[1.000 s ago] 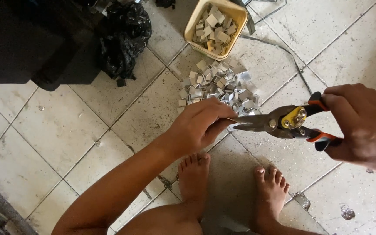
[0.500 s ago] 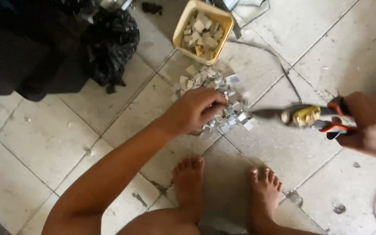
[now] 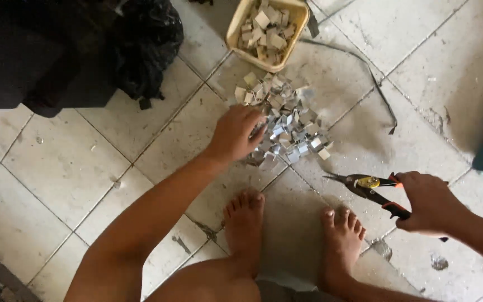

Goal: Using hand-held tin snips to cut small rectangular pieces from a metal strip while sitting on the floor.

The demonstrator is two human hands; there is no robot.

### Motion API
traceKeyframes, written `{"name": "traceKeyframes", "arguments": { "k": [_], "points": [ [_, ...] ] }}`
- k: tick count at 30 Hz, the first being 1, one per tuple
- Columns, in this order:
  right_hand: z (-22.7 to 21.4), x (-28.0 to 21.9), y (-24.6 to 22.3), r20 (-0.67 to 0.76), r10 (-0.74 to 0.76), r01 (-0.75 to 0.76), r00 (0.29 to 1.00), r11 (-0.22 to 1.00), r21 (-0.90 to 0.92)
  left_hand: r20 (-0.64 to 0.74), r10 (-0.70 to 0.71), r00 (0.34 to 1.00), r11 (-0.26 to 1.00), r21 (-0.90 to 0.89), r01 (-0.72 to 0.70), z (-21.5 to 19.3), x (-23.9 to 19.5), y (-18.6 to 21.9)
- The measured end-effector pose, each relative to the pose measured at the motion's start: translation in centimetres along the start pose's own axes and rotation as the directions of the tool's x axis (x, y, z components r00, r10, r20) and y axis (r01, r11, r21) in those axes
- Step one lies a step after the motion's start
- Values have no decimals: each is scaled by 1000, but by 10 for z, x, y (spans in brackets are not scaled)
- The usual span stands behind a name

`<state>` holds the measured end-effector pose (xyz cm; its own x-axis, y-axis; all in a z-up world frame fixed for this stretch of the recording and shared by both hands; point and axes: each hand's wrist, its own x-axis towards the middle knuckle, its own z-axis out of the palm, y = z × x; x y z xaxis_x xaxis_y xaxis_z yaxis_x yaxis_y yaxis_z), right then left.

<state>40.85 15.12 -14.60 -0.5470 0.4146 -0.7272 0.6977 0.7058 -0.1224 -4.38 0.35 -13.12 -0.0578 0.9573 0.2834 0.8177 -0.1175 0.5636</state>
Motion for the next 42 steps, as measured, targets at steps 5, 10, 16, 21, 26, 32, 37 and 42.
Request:
{"name": "traceKeyframes", "arguments": {
  "k": [5,10,16,21,26,32,37,42],
  "points": [
    [41,-4,12,-117,-138,134,983,990,-45,72,-44,996,991,132,34,15,-26,4],
    [38,8,16,104,-33,28,994,998,48,159,-19,987,967,255,-22,41,-16,-1],
    [-6,13,4,307,82,-134,948,979,151,118,10,993,948,314,-47,51,-9,-4],
    [-9,14,14,245,88,-100,966,994,38,126,5,992,979,199,-30,46,-8,-3],
    [29,30,47,65,-47,44,997,998,43,51,2,999,984,-180,7,36,-10,12],
    [58,36,51,-60,-126,124,990,992,-40,220,-342,913,649,-648,399,4,5,59],
    [34,40,28,119,-7,8,993,1000,-6,242,-389,889,362,-847,389,5,4,64],
    [-4,28,6,97,-34,30,995,999,45,302,-435,848,206,-884,421,0,4,66]
  ]
}}
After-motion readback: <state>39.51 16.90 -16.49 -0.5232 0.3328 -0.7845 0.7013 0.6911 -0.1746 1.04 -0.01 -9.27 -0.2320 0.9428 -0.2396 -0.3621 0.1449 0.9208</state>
